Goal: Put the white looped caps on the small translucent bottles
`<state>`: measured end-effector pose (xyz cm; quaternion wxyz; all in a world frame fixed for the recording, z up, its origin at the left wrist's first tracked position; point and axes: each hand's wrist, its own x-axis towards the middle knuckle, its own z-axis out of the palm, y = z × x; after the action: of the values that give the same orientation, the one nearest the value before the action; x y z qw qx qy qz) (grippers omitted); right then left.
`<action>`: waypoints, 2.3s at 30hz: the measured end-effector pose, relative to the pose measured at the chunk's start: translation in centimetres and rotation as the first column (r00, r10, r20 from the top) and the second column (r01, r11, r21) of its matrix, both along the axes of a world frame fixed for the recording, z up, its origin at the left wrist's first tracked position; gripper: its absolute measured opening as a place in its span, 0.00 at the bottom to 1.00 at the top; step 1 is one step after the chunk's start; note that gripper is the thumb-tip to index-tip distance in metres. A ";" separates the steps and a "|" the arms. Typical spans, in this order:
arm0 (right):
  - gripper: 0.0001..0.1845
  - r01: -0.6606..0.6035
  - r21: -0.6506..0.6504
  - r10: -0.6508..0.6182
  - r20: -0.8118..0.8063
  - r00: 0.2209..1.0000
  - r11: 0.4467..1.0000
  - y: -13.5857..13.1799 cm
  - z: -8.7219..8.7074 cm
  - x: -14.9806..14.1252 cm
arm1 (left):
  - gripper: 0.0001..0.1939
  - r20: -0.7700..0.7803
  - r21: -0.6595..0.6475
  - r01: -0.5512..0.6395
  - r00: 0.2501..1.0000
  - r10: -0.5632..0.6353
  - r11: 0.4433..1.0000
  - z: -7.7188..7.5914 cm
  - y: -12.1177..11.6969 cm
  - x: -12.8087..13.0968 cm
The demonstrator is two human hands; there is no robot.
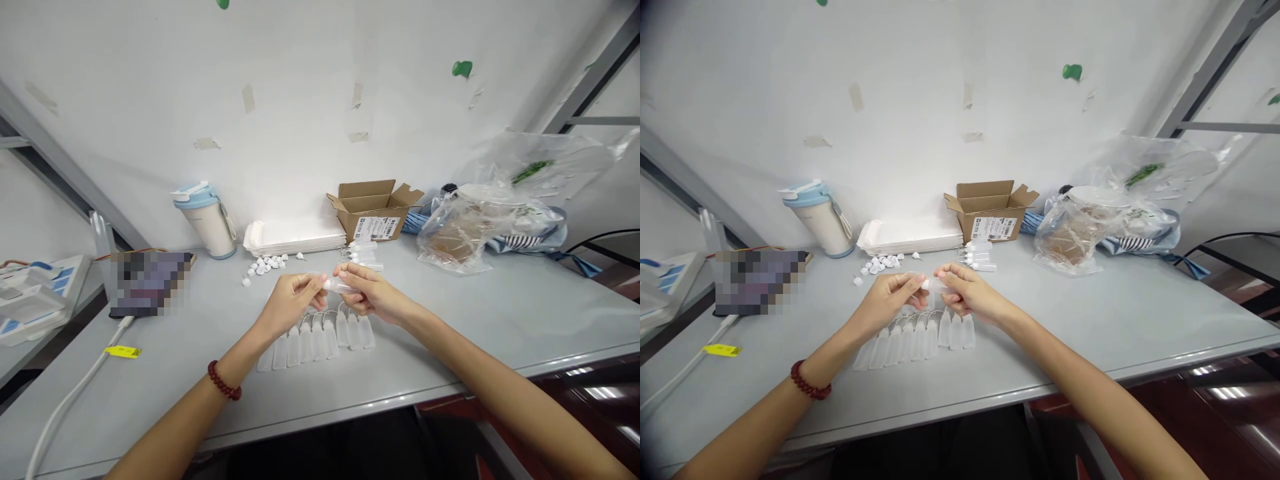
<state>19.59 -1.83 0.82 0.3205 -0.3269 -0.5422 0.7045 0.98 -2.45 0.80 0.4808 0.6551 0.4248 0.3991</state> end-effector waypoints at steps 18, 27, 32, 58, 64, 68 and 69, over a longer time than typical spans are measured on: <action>0.14 -0.001 0.047 -0.002 0.064 0.998 0.999 0.0 0.5 0.3 | 0.19 -0.143 0.001 0.116 0.983 -0.115 0.993 0.3 -0.1 -0.3; 0.15 0.000 0.043 -0.003 0.086 0.996 0.999 0.1 0.4 0.4 | 0.17 -0.155 0.040 0.139 0.979 -0.131 0.989 0.3 -0.3 -0.3; 0.15 0.092 0.327 -0.152 0.163 0.975 0.941 0.1 -0.1 0.1 | 0.19 0.015 -0.138 0.053 0.999 -0.051 0.989 0.4 0.0 -0.1; 0.23 0.261 0.350 -0.301 0.065 0.951 0.900 0.6 -0.6 -0.2 | 0.05 -0.286 0.674 0.029 0.931 0.225 0.738 -1.0 -0.5 0.1; 0.23 0.270 0.348 -0.325 0.110 0.939 0.898 0.6 -0.7 -0.2 | 0.13 -0.143 0.018 0.127 0.982 -0.123 0.992 0.2 -0.1 -0.3; 0.23 0.247 0.466 -0.366 0.184 0.912 0.849 0.2 -0.7 -0.3 | 0.19 0.003 -0.245 0.196 0.979 -0.201 0.950 0.5 -0.1 -0.2; 0.23 0.236 0.472 -0.359 0.190 0.914 0.850 0.1 -0.6 -0.3 | 0.19 0.033 -0.282 0.206 0.978 -0.205 0.937 0.5 -0.2 -0.2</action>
<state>19.33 -1.71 0.17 0.4149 -0.4200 -0.6675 0.4537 0.81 -2.62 1.33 0.6095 0.6194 0.4061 0.2827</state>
